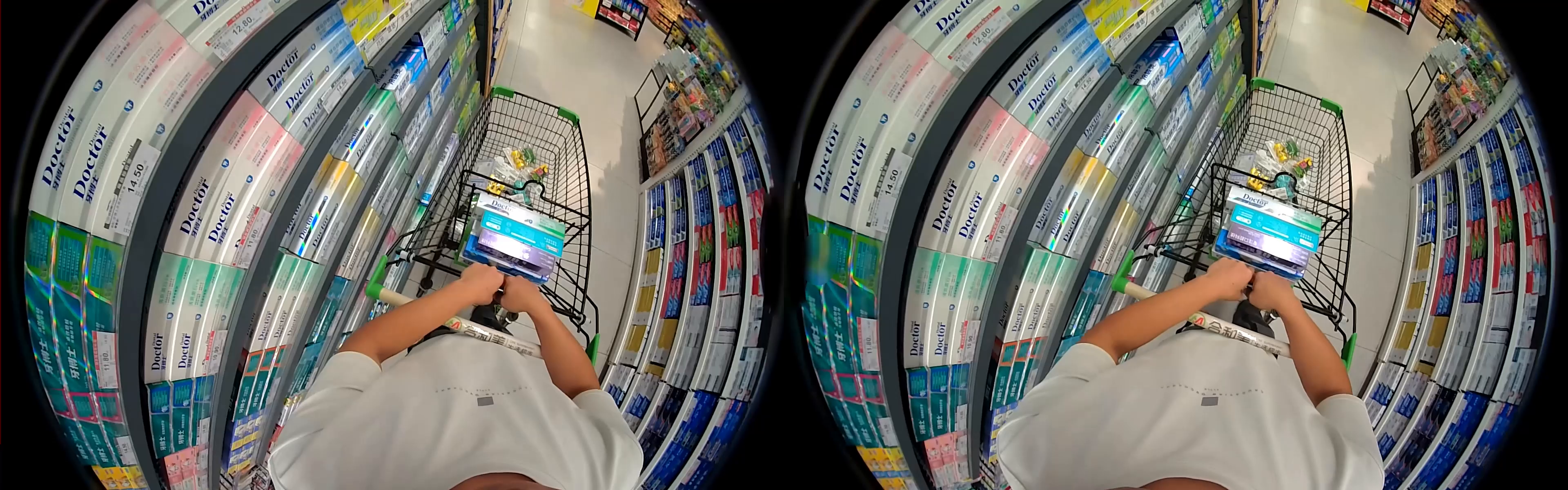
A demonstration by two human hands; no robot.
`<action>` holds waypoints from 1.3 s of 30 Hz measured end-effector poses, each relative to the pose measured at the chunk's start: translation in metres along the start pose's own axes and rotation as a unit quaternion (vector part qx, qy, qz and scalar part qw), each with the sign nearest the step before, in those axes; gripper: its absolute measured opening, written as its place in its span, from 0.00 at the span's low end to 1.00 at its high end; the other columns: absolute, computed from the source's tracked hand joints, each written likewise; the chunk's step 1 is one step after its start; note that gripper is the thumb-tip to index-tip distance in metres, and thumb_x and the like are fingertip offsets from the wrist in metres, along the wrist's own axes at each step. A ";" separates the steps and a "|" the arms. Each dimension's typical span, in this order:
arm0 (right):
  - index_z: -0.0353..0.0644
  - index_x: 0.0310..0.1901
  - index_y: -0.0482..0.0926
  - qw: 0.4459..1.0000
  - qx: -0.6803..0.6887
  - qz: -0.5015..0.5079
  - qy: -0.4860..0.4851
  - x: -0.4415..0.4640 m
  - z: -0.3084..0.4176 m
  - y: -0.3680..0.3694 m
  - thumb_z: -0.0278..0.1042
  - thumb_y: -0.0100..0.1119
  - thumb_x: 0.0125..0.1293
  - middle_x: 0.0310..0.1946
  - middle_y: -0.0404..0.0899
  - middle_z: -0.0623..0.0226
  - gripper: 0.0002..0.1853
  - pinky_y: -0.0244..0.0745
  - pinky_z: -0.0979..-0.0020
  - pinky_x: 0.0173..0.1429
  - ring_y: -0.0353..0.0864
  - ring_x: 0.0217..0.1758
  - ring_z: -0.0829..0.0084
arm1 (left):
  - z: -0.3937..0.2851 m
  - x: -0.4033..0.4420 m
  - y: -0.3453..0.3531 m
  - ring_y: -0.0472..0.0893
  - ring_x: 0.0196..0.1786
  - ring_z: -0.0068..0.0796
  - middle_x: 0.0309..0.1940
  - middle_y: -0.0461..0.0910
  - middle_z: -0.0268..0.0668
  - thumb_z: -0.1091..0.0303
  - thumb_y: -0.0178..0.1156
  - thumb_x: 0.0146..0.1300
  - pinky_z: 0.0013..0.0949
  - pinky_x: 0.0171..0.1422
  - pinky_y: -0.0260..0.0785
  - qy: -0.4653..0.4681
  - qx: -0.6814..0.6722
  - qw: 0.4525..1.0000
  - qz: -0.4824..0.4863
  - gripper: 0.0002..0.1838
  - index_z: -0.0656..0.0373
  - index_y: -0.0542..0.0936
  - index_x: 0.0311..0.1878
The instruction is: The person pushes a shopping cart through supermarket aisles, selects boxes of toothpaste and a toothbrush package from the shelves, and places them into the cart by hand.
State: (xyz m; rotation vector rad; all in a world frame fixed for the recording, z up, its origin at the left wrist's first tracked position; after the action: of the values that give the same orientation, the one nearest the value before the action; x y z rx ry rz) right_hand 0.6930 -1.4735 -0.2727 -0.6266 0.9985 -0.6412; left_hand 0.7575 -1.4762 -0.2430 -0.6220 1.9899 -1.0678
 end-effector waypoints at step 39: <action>0.41 0.46 0.81 0.999 -0.024 0.032 0.037 -0.004 -0.004 0.007 0.49 0.55 0.59 0.45 0.82 0.49 0.21 0.76 0.55 0.54 0.81 0.49 0.49 | -0.007 -0.004 0.001 0.85 0.42 0.42 0.37 0.84 0.44 0.68 0.61 0.53 0.42 0.44 0.77 0.028 -0.005 1.000 0.007 0.09 0.57 0.84 0.38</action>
State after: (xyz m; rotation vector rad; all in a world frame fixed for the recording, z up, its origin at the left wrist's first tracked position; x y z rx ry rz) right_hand 0.6897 -1.4668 -0.2769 -0.6142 1.1019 -0.5888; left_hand 0.7539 -1.4699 -0.2396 -0.5880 2.0448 -1.0785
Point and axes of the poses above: each hand's wrist, its own x-axis towards the middle knuckle, its own y-axis out of the palm, z = x × y, the point moved 9 cm from there along x, towards the middle knuckle
